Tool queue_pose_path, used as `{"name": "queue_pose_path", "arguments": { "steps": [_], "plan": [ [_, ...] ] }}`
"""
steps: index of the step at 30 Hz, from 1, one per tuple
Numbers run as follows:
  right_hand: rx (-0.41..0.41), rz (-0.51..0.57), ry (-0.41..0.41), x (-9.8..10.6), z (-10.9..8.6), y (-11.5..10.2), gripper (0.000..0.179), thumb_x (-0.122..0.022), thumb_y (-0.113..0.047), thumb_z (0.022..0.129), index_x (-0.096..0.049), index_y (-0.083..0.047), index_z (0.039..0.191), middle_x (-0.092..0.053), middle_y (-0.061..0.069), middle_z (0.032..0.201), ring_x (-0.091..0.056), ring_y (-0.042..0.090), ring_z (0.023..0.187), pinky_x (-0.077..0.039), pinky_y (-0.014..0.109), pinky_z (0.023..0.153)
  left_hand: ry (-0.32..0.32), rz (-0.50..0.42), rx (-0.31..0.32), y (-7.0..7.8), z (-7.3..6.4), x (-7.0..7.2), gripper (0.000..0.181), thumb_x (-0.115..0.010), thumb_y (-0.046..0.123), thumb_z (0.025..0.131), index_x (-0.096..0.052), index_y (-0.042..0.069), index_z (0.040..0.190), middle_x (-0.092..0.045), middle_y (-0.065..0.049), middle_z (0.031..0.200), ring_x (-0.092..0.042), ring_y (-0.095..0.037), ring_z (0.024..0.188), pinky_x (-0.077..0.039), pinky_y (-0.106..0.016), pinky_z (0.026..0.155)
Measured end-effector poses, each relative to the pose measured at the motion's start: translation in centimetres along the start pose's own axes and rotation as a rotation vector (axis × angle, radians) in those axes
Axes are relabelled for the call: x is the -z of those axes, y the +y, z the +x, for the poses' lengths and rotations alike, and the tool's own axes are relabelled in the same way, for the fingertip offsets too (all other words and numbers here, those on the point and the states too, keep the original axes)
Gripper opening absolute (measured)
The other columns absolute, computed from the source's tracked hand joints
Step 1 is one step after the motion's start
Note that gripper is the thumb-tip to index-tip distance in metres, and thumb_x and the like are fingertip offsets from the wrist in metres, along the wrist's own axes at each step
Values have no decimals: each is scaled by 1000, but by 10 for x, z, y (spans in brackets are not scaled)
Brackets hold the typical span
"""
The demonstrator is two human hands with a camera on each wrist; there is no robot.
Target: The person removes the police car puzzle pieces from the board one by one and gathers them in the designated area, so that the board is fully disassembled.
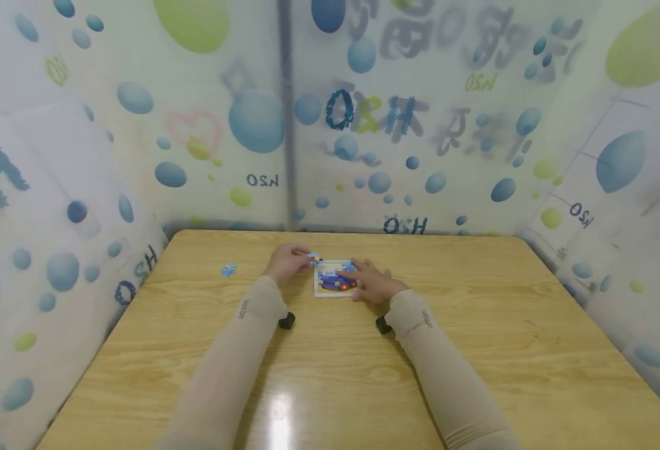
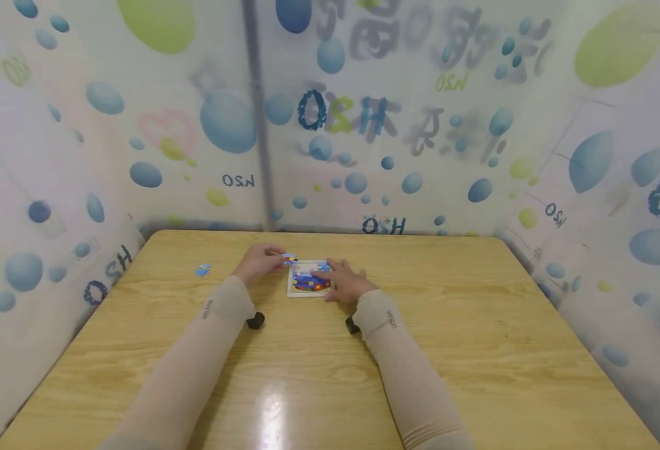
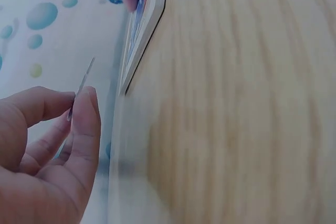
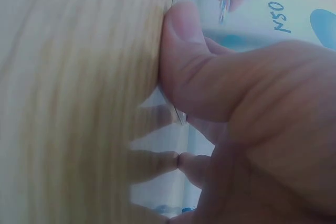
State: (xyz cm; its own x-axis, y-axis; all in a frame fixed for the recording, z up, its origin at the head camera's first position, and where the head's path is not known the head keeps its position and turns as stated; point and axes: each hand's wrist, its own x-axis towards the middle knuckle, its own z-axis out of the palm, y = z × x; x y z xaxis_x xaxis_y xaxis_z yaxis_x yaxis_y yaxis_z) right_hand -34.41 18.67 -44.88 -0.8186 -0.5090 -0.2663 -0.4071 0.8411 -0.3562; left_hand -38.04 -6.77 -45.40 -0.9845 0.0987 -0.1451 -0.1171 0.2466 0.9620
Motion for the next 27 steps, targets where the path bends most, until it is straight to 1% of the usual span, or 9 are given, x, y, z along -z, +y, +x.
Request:
{"name": "queue_pose_path", "arguments": {
  "steps": [5, 10, 17, 23, 27],
  "plan": [
    [12, -1, 2, -1, 0, 1, 65, -60, -31, 102, -31, -31, 160, -4, 13, 170, 2, 45, 153, -3, 78, 112, 3, -4, 9, -2, -4, 15, 28, -63, 2, 98, -63, -3, 125, -65, -20, 117, -70, -26, 95, -59, -31, 84],
    [25, 3, 10, -1, 0, 1, 65, -61, -29, 101, -32, -29, 160, -4, 15, 169, 2, 45, 153, -3, 79, 111, -3, 16, -7, -4, -7, 29, 30, -61, 2, 99, -61, -6, 128, -64, -22, 118, -69, -25, 94, -59, -32, 85],
    [27, 10, 14, -1, -1, 1, 64, -61, -27, 102, -33, -29, 160, -6, 15, 169, 1, 45, 153, -3, 80, 110, -16, 80, -25, -6, -13, 47, 30, -59, 3, 101, -60, -7, 130, -64, -24, 120, -69, -28, 98, -59, -32, 87],
    [30, 9, 19, -1, -3, 0, 64, -61, -27, 102, -33, -28, 160, -6, 15, 169, 0, 45, 153, -4, 80, 111, -18, 113, -43, -8, -19, 61, 30, -59, 1, 100, -60, -9, 129, -64, -26, 119, -70, -23, 91, -59, -31, 85],
    [28, 14, 21, -2, -2, 1, 64, -62, -26, 102, -34, -27, 160, -6, 16, 169, 1, 46, 153, -4, 79, 111, 13, 126, -25, -9, -22, 68, 30, -60, 0, 100, -61, -9, 128, -66, -25, 117, -69, -19, 86, -60, -30, 83]
  ]
}}
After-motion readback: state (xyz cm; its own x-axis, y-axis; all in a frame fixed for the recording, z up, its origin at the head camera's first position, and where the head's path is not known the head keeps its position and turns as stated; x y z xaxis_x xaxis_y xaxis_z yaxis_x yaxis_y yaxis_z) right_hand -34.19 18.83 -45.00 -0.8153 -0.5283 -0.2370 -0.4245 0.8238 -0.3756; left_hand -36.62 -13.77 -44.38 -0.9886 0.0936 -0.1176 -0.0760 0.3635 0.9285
